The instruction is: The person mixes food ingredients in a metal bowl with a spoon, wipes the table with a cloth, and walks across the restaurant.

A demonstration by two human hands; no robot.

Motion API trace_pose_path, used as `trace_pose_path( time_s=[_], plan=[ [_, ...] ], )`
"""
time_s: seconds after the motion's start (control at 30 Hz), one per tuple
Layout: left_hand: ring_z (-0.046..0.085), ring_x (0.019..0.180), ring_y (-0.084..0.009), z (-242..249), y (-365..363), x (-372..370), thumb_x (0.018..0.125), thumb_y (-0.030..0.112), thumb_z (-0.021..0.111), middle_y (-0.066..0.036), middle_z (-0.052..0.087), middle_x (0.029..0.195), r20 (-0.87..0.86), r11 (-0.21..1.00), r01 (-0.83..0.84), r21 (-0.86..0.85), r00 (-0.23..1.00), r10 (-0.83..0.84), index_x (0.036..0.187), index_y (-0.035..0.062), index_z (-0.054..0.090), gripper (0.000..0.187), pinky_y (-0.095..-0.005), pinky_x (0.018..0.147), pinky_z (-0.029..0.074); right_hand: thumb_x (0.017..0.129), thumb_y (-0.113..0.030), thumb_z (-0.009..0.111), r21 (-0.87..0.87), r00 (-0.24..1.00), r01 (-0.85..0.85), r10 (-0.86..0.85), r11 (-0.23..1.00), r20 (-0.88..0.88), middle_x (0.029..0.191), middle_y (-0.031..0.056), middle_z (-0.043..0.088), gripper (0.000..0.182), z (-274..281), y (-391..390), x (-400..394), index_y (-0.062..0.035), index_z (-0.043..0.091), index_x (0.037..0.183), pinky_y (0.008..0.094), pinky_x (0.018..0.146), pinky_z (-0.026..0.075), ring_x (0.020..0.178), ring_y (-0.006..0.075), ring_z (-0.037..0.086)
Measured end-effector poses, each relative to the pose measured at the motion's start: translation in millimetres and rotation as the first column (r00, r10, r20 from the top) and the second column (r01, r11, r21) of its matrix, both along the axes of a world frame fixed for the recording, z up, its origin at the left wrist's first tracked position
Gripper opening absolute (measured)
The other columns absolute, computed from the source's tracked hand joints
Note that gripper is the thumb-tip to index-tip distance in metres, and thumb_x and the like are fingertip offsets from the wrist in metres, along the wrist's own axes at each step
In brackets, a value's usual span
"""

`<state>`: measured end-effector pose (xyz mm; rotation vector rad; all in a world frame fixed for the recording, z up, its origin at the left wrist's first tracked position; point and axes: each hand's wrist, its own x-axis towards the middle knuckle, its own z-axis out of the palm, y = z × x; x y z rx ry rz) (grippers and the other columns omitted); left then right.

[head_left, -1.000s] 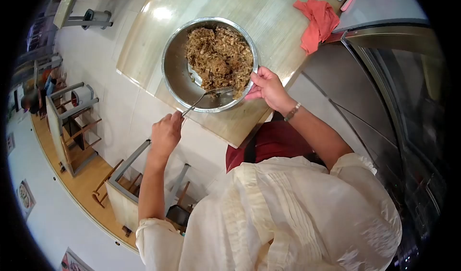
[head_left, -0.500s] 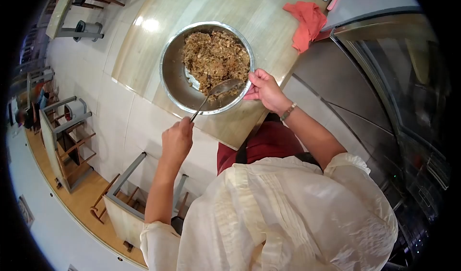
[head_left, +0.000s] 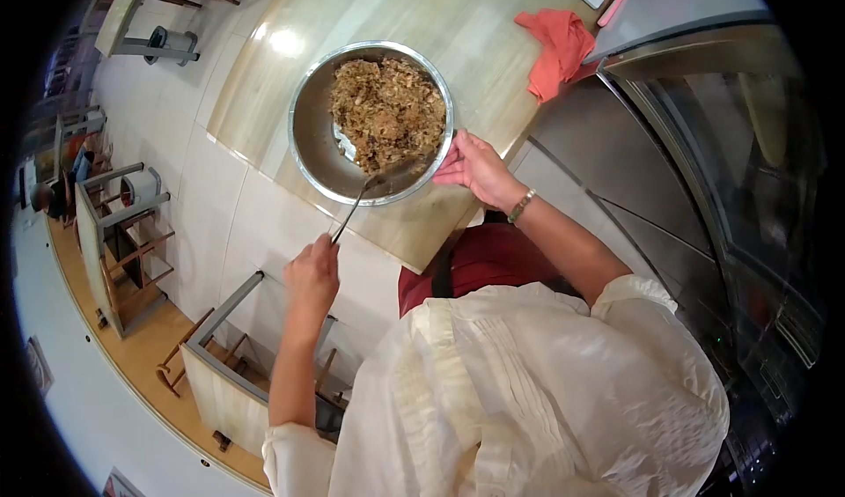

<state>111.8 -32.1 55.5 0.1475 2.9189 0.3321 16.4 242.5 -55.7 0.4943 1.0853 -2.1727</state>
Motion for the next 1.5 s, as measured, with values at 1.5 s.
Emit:
trace_pose_path(
  time_s=[1.5],
  plan=[
    [0.057,0.064,-0.0384,-31,50,24,0.085,0.027,0.054,-0.020,0.059,0.066,0.055,0.869,-0.494,-0.022,0.867,0.495,0.084,0.0048,0.061,0.024,-0.0455,0.058,0.045,0.080,-0.017,0.064,0.434,0.988,-0.026,0.088,0.900,-0.123,0.069,0.0021,0.055,0.015,-14,54,-27,-0.0021,0.064,0.080,0.0248,0.054,0.043,0.060,0.0112,0.052]
  ],
)
